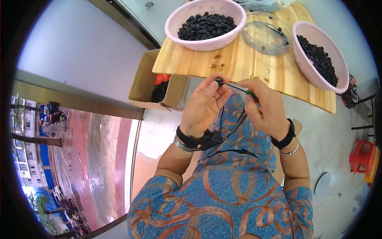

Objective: The recorder is inspecting and assembling small black plastic shoe components.

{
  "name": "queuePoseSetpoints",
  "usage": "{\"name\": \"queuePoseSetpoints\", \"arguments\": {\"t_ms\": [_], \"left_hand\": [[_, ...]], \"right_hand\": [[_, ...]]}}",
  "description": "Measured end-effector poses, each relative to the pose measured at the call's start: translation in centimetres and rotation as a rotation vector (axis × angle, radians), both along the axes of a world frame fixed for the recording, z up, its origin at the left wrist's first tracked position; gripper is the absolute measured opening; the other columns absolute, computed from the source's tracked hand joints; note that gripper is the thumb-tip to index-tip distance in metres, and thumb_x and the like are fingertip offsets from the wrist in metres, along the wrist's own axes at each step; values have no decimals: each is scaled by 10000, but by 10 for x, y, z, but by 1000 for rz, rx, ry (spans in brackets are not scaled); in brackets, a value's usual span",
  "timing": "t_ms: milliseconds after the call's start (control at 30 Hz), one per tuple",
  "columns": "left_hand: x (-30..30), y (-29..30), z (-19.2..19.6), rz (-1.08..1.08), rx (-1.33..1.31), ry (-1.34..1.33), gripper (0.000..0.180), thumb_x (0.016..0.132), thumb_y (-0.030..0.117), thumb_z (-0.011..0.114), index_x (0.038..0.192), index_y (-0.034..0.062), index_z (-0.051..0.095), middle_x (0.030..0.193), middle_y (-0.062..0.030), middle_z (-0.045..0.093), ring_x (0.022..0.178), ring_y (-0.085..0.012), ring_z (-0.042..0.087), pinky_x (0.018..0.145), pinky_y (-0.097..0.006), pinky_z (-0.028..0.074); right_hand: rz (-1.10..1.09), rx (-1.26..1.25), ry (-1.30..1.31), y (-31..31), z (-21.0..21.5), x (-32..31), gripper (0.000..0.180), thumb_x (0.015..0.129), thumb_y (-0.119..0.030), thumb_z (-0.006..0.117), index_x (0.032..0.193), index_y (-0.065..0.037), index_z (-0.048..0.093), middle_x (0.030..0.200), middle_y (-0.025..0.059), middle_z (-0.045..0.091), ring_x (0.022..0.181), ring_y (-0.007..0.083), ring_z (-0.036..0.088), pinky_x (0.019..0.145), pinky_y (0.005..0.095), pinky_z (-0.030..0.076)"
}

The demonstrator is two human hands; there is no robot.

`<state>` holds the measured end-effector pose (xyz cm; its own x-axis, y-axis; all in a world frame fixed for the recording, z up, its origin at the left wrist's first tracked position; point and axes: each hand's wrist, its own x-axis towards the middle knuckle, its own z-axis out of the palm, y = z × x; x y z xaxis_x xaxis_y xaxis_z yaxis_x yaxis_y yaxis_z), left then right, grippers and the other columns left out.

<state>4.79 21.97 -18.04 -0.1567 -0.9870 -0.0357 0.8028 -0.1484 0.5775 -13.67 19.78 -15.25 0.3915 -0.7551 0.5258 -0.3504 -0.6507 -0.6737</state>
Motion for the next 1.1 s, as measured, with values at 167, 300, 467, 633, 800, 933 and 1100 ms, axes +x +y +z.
{"name": "queuePoseSetpoints", "arguments": {"t_ms": [167,300,467,633,800,933,1100], "left_hand": [[-18,2,6,-26,-25,-56,244,908,65,491,1147,16,500,1072,-96,559,957,-162,573,896,-299,476],[-30,-2,8,10,-111,-148,242,895,37,504,1135,12,512,1071,-101,568,941,-168,581,884,-296,474],[-53,-7,3,125,-127,-146,236,882,21,523,1119,12,526,1055,-101,587,929,-160,586,856,-287,484],[-89,-30,-4,292,-74,8,229,889,31,525,1118,24,527,1054,-89,593,914,-143,588,817,-260,497],[-97,-45,-11,279,-58,-55,223,903,92,524,1123,54,519,1097,-72,576,951,-140,569,864,-273,473],[-92,-43,-13,236,-114,-93,229,909,81,506,1135,43,517,1120,-110,566,979,-154,568,893,-287,468],[-79,-35,-2,112,-87,-164,264,917,68,481,1176,23,498,1144,-127,553,966,-155,580,900,-297,477]], "right_hand": [[-56,-193,167,12,5,-16,357,710,-61,582,1066,-86,564,708,57,492,596,228,548,489,323,437],[-111,-240,240,16,5,-26,391,709,-64,594,1097,-93,563,714,45,482,599,205,543,473,307,429],[-169,-307,265,17,-5,-31,438,703,-44,576,1138,-90,554,738,58,486,599,198,541,466,296,430],[-394,-363,132,3,-41,-2,466,720,-18,572,1179,-90,539,768,85,500,604,223,549,480,313,446],[-424,-190,-237,-13,-53,-1,370,785,7,565,1145,-81,557,785,105,519,613,278,562,519,349,466],[-344,-170,-117,-5,-39,-26,340,782,9,578,1115,-64,573,761,103,537,599,236,564,504,304,450],[-257,153,-405,4,-21,-50,198,835,-48,580,1028,-11,592,730,40,594,599,72,507,511,207,382]]}}
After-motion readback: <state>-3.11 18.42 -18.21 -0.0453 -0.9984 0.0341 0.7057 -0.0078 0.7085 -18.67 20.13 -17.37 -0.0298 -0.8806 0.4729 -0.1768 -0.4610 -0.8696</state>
